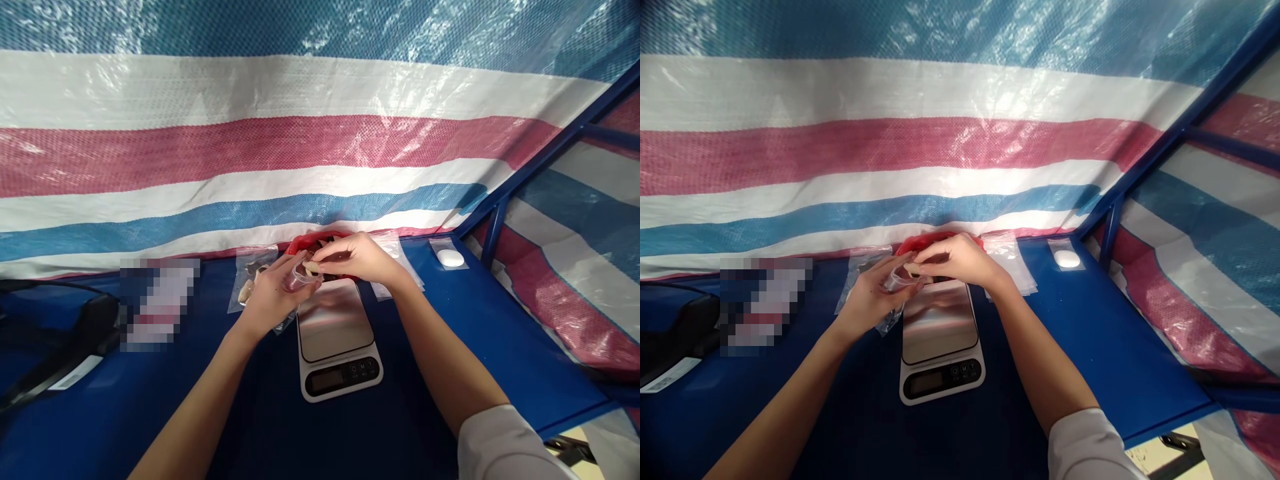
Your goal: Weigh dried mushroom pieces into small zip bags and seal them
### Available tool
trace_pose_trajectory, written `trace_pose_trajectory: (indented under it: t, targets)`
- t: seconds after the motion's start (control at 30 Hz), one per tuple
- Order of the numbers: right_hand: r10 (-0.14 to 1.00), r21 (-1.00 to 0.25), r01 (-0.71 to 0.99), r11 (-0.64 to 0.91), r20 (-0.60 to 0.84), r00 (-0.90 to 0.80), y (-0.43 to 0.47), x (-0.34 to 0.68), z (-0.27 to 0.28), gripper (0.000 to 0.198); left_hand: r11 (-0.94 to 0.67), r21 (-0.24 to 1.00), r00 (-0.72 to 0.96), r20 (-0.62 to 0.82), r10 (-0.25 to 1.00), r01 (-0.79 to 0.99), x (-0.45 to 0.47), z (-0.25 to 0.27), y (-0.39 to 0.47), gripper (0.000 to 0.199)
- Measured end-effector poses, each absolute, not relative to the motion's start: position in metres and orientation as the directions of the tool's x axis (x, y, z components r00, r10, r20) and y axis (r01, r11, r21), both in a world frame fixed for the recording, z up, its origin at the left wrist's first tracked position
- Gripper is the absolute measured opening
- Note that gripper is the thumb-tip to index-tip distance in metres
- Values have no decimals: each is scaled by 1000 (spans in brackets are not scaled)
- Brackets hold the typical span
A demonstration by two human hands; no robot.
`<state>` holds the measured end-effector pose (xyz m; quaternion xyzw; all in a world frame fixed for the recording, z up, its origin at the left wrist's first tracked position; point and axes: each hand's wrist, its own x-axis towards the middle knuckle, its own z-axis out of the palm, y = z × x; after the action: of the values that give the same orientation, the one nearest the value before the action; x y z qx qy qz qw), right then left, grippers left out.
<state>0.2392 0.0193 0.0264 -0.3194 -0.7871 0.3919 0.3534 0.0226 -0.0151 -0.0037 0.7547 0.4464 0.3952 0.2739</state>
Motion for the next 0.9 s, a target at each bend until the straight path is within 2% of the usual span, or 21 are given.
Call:
trace_pose_trajectory:
  t: [0.17, 0.4, 0.5, 0.63, 0.7, 0.8, 0.9]
  targets:
    - [738, -743, 335, 579, 304, -602, 18, 235, 29, 16, -457, 753, 305, 347, 887, 473, 23, -9, -14, 57]
    - [797, -631, 547, 549, 198, -571, 12, 220, 33, 11, -458, 749, 314, 341, 886, 479, 23, -9, -14, 61]
    - [796, -664, 518, 540, 202, -571, 13, 219, 29, 11, -450, 754, 302, 339, 891, 479, 21, -11, -13, 66]
    - [793, -768, 374, 520, 270, -547, 20, 231, 22, 18, -442, 767, 263, 358, 896, 464, 17, -12, -10, 64]
    - [833, -780, 400, 481, 265, -486, 24, 239, 19, 20, -423, 772, 240, 349, 906, 475, 14, -11, -8, 63]
    - [876, -712, 541, 448, 230, -424, 30, 245, 17, 20, -388, 778, 217, 321, 922, 495, 10, -10, -6, 63]
    - [854, -568, 652, 502, 211, -475, 34, 243, 13, 20, -361, 790, 209, 295, 932, 495, 8, -8, -5, 64]
